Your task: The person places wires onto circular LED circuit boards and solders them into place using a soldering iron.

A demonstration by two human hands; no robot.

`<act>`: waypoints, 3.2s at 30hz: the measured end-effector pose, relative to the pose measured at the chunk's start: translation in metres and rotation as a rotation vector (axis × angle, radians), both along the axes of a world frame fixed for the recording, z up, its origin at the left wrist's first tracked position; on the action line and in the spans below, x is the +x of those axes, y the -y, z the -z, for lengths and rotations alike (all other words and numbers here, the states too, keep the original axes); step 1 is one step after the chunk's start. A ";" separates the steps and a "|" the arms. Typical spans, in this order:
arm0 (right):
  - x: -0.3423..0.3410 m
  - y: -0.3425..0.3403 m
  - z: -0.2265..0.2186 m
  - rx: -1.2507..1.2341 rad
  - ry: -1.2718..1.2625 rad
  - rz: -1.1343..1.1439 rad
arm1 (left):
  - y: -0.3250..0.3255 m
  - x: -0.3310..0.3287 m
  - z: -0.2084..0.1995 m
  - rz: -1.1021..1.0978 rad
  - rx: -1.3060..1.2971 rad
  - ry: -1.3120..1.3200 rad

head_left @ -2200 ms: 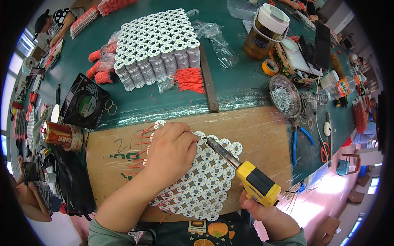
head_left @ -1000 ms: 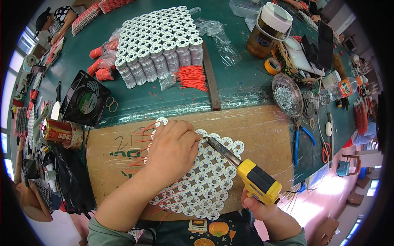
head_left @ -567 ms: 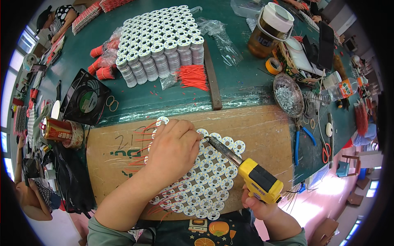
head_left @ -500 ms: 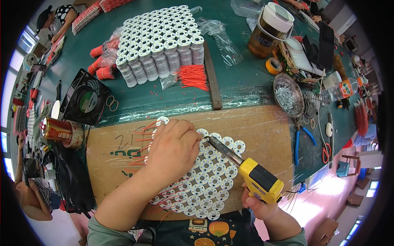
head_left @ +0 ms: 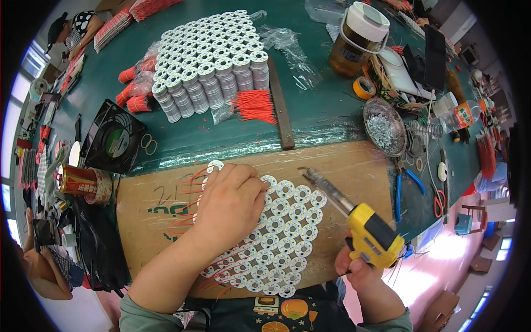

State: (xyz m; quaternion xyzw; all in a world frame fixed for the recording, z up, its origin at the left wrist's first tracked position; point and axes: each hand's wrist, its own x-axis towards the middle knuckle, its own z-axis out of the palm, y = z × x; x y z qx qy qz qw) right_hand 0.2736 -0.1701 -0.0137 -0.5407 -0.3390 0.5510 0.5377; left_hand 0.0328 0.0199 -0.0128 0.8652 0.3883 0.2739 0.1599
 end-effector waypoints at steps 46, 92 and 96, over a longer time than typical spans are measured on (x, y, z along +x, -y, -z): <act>-0.001 -0.003 0.002 -0.009 0.075 -0.101 | -0.002 0.001 -0.002 0.002 -0.004 -0.019; 0.042 -0.029 0.019 0.173 0.048 0.344 | -0.110 0.027 -0.021 -0.063 0.199 -0.251; 0.043 -0.030 0.017 0.195 0.043 0.266 | -0.106 0.019 -0.023 -0.050 -0.010 -0.100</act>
